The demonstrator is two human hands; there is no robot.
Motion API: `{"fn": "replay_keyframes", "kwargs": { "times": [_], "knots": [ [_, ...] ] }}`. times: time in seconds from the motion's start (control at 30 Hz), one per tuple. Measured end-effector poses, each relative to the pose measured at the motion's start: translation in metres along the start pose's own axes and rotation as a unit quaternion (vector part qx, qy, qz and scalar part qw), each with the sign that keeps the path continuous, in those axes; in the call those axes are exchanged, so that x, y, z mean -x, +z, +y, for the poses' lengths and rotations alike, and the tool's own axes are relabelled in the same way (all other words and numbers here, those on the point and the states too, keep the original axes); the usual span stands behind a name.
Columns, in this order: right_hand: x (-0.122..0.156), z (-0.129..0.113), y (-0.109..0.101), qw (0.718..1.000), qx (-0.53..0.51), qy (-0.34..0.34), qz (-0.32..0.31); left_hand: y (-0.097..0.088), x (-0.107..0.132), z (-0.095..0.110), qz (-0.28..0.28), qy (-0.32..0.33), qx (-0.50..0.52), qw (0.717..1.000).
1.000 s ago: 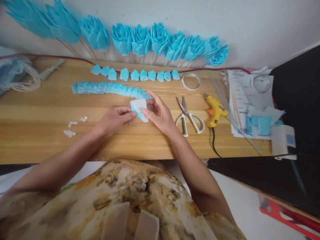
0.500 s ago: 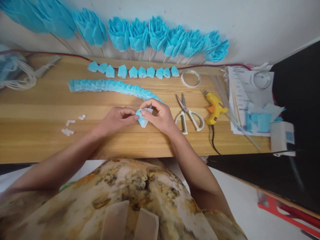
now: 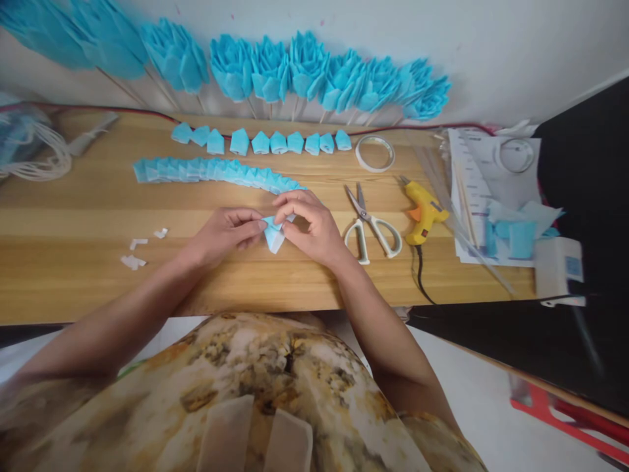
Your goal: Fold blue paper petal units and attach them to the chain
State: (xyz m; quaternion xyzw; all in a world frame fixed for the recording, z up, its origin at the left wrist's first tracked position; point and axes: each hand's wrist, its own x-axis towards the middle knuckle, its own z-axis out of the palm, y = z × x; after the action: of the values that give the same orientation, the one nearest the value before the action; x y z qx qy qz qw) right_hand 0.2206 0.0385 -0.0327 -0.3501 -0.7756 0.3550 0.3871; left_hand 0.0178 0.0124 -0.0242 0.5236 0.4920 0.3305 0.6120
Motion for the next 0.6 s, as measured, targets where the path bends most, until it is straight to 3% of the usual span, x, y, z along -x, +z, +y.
{"fn": "replay_keyframes", "kwargs": {
  "times": [0.37,0.5,0.6],
  "knots": [
    [-0.0007,-0.0035,-0.0008,1.0,-0.005,0.023,-0.01,0.0,0.0008,0.0033,-0.018,0.034,-0.031,0.999],
    [0.0004,-0.0038,0.0006,0.999,-0.02,0.029,-0.022,-0.0009,-0.0004,-0.0001,0.008,0.044,-0.035,0.998],
    [0.0019,-0.0004,0.0011,0.992,-0.103,0.068,-0.003,-0.0023,-0.0022,-0.004,0.05,0.052,-0.026,0.997]
  ]
}}
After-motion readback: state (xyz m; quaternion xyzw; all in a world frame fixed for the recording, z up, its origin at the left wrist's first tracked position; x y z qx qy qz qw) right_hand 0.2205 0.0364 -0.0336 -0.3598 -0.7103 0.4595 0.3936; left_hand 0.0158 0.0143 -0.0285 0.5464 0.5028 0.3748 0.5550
